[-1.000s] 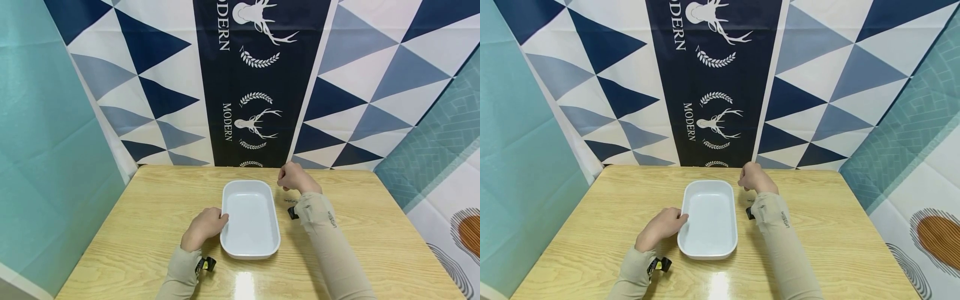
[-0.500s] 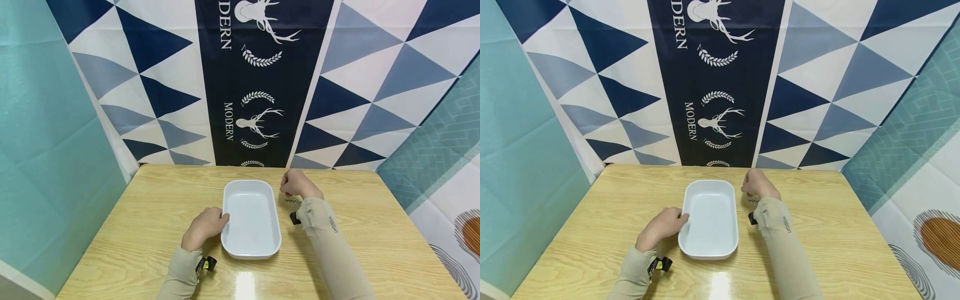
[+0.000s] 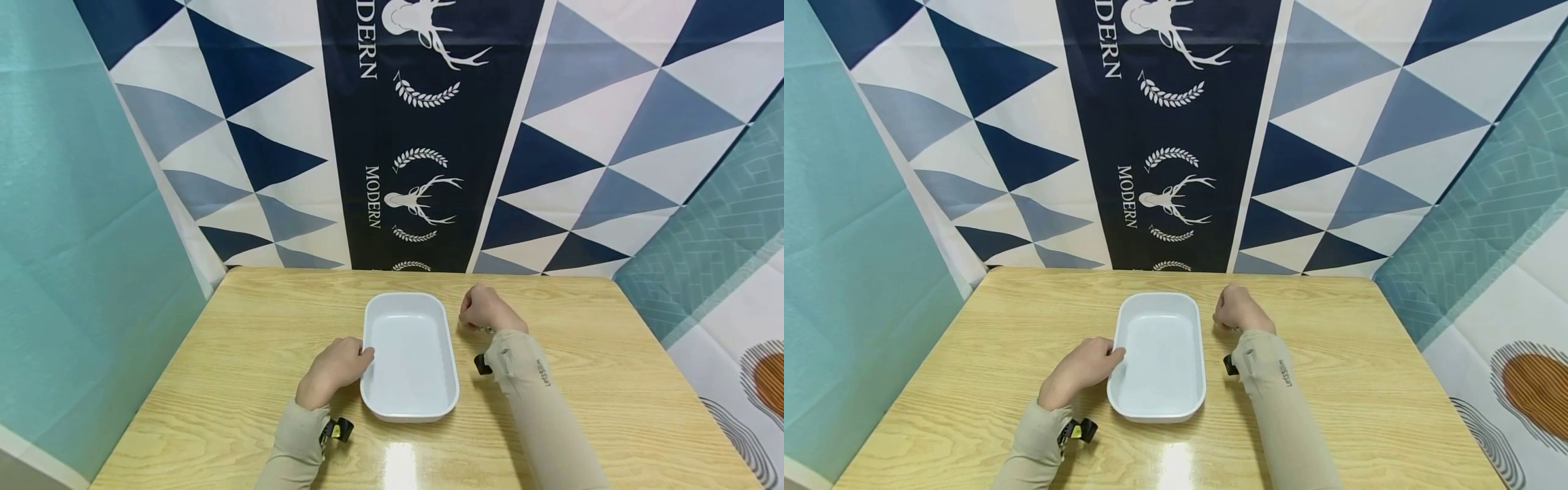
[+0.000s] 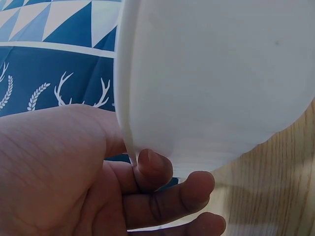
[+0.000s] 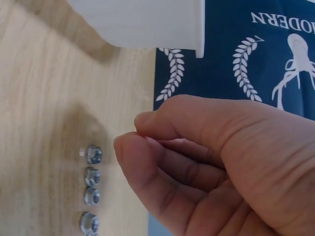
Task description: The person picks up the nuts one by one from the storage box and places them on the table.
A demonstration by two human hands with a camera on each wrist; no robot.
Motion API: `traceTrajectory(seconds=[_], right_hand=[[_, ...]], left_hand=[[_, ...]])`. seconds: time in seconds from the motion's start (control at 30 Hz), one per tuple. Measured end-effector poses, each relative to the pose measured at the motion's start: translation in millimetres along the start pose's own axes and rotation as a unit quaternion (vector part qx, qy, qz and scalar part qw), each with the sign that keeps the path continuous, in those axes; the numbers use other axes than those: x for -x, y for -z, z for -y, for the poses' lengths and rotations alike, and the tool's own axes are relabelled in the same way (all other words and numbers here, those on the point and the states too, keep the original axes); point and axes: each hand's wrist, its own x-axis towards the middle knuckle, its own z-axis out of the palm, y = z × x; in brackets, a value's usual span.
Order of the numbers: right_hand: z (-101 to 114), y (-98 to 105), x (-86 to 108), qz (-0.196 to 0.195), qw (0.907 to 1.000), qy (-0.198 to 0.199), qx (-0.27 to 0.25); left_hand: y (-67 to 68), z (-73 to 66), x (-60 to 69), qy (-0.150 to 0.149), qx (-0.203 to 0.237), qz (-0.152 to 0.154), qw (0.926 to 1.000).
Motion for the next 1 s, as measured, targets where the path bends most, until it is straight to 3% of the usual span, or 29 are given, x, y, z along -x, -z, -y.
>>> traceTrajectory(seconds=[0.27, 1.0], right_hand=[[-3, -8, -1.9, 0.007, 0.9995, -0.023, 0.018], [-10, -19, -4.5, 0.006, 0.9993, -0.025, 0.026]], left_hand=[[-0.7, 2.3, -1.3, -0.001, -0.002, 0.002, 1.0], [-1.2, 2.6, -1.4, 0.0, -0.002, -0.001, 1.0]])
